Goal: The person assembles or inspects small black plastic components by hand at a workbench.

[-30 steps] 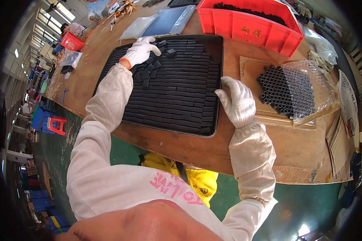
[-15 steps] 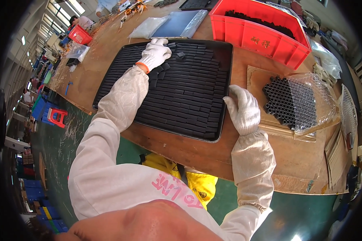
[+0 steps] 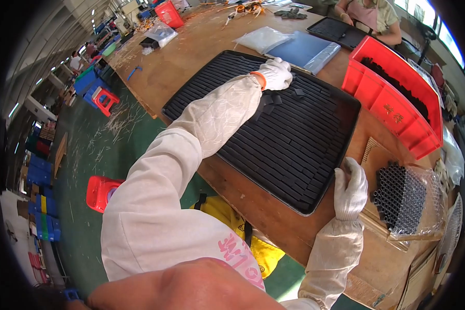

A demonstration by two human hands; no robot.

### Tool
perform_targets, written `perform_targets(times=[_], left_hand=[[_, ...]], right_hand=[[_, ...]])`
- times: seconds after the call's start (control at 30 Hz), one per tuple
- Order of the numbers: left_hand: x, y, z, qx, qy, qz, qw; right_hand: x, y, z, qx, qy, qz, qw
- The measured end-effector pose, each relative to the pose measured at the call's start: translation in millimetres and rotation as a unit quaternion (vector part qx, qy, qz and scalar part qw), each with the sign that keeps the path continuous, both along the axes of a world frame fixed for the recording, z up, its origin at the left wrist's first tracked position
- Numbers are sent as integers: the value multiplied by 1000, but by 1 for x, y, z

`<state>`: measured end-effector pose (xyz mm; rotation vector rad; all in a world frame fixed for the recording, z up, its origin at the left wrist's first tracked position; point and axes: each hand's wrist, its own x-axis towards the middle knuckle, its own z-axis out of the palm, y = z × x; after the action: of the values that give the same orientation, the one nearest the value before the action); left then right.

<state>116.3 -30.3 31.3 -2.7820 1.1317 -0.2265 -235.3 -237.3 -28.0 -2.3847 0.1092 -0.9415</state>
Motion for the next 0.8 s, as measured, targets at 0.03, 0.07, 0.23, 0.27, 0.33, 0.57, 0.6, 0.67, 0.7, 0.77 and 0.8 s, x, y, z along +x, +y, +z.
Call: perform_targets(times=[0.03,0.07,0.23,0.27,0.33,0.57,0.6,0.67,0.7,0.77,0.8], left_hand=[[-1,0,-2,0,-15,-5,1000],[-2,1,-4,-19,-22,13,1000],[-4,36,9,-171,-106,-33,979],[-8,58,23,-171,-112,-25,978],[-8,113,45,-169,-113,-7,979],[-43,422,72,-98,-21,214,972],[-60,439,78,-96,-22,226,969],[-121,473,98,-106,165,430,881],[-140,490,104,-107,157,452,872],[-171,527,102,-92,160,440,879],[-176,553,96,-110,166,446,873]], right_hand=[[1,-1,-2,4,6,-5,1000],[4,0,-3,26,2,0,1000],[8,2,4,-20,-9,-4,1000],[9,2,6,-12,-10,-2,1000],[10,3,4,-3,-9,6,1000],[9,-2,-4,1,2,5,1000],[6,-8,-6,8,22,1,1000],[7,-19,-20,39,25,26,999],[7,-19,-22,53,31,30,998],[5,-16,-15,45,70,12,996],[5,-16,-13,36,68,15,997]])
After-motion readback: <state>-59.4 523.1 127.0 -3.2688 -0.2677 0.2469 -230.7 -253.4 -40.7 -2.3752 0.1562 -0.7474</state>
